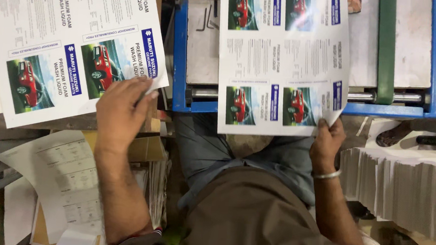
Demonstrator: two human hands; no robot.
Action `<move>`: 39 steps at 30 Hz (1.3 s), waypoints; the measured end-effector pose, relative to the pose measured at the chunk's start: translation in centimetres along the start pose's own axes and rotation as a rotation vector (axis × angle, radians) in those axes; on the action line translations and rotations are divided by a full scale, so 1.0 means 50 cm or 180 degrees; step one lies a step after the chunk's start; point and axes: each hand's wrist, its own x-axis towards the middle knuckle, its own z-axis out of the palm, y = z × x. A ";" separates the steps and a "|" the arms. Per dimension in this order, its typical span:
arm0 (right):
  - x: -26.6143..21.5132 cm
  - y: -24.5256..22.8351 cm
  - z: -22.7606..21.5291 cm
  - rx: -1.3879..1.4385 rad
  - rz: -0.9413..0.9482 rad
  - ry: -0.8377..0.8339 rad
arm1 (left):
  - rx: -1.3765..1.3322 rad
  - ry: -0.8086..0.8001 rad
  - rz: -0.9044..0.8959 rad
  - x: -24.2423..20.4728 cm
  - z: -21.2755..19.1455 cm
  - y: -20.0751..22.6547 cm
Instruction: The person sits on the floor and repeatedly picks up printed sheets, places them into a blue laminating machine, and removes the laminated sheets. The person stacks the finished laminated sheets on a nearby pile.
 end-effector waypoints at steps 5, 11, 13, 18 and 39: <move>0.075 -0.009 0.016 0.0509 0.0751 -0.0320 | 0.0642 0.0689 0.0142 -0.028 0.018 -0.027; 0.029 -0.066 0.063 0.0541 0.1157 -0.0762 | -0.0400 0.1142 -0.0453 -0.029 0.010 -0.069; 0.001 -0.097 0.103 0.0412 0.1309 -0.0955 | -0.0766 0.1517 -0.0676 -0.014 0.000 -0.069; -0.049 -0.166 0.229 0.0780 0.0942 -0.2488 | 0.0108 0.1011 0.0319 0.005 0.104 0.082; 0.150 -0.045 -0.013 0.1190 0.0087 0.0294 | -0.0770 -0.0057 -0.1066 0.078 -0.001 -0.072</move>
